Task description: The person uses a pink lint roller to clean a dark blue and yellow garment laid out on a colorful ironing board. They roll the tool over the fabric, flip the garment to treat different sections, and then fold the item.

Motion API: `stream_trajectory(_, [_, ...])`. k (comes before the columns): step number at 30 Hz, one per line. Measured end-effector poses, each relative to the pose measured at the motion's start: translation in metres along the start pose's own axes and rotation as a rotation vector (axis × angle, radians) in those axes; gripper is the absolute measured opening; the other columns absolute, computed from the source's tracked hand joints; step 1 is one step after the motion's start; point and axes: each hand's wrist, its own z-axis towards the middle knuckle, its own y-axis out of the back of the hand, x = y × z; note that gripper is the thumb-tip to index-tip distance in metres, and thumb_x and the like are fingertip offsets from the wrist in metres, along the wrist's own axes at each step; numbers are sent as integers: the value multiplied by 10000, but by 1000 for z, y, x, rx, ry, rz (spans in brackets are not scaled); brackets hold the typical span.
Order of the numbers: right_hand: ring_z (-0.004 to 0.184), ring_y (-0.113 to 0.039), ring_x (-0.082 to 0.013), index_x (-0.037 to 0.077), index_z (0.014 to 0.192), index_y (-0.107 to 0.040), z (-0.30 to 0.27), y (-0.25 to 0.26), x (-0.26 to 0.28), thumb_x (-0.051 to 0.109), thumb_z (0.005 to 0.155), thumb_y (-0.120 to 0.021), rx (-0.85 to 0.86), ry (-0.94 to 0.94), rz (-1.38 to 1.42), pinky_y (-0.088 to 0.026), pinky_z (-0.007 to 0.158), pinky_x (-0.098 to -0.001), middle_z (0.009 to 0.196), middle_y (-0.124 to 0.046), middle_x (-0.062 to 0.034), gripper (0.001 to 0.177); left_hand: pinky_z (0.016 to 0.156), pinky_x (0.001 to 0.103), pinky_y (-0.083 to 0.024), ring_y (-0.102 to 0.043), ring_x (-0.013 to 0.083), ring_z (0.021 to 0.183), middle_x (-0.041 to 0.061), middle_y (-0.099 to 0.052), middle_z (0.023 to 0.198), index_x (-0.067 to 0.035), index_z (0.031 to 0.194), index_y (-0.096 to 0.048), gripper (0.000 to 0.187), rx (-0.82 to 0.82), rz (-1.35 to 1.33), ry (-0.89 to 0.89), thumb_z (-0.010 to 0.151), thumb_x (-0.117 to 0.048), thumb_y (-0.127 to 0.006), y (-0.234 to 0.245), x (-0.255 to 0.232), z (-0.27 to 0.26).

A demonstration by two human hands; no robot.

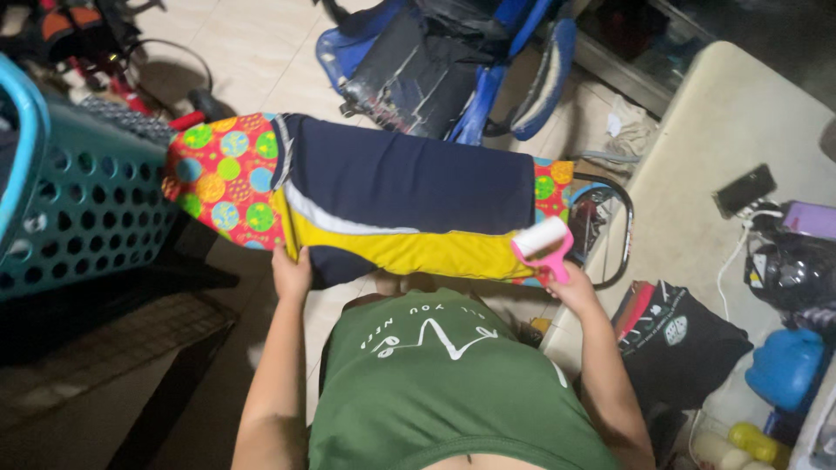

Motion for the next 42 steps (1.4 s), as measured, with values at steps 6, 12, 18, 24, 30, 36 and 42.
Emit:
stream_trajectory(6, [724,-639,-43,96,1191,-704,95,-109,103,291,945,-744,311,268,-312,-509,625,-232,871,-702,59,316,915,522,-483,-615,498,1084,331,-651,1156,17,1271,-602,497,-77,-18,103,984,-388,-619,-31,5,22])
stream_trajectory(12, [553,-493,-86,155,1208,-650,129,-293,211,423,954,-669,673,26,-233,-410,481,-261,732,-577,26,370,934,496,-497,-642,471,1093,308,-679,1129,-4,1253,-633,407,-152,-178,227,1043,-330,-507,-39,28,37])
stream_trajectory(18, [535,-536,-112,134,1220,-634,152,-400,239,392,965,-624,722,-3,-186,-443,455,-283,709,-594,-8,363,913,515,-486,-631,482,1084,312,-662,1149,-4,1274,-602,385,-215,-162,138,1033,-290,-510,-40,35,31])
stream_trajectory(24, [682,-589,-129,164,1311,-703,148,-385,226,404,974,-620,658,90,-224,-498,621,-308,857,-698,-26,421,867,539,-491,-634,502,1012,301,-678,1061,-24,1163,-627,307,-185,-139,257,1046,-275,-493,-44,40,26])
stream_trajectory(30, [1023,-669,-100,213,1313,-711,151,-218,174,450,956,-650,675,196,-439,-497,912,-286,1161,-749,-16,433,828,555,-487,-632,511,952,299,-681,1002,-20,1105,-626,272,-235,-85,311,1050,-263,-519,-46,28,27])
stream_trajectory(36, [1045,-724,-189,278,1295,-704,125,-151,169,493,905,-649,562,16,-578,-534,927,-340,1143,-776,-53,449,988,534,-427,-561,448,1145,262,-609,1196,7,1241,-595,390,-445,104,-77,887,-139,-667,-29,-36,2])
stream_trajectory(42, [1102,-695,-239,312,1266,-719,105,-194,197,514,937,-610,484,99,-557,-512,949,-364,1177,-753,-65,401,1169,517,-343,-473,419,1354,210,-525,1419,-27,1435,-491,513,54,-118,-375,964,-192,-615,-82,-118,-36])
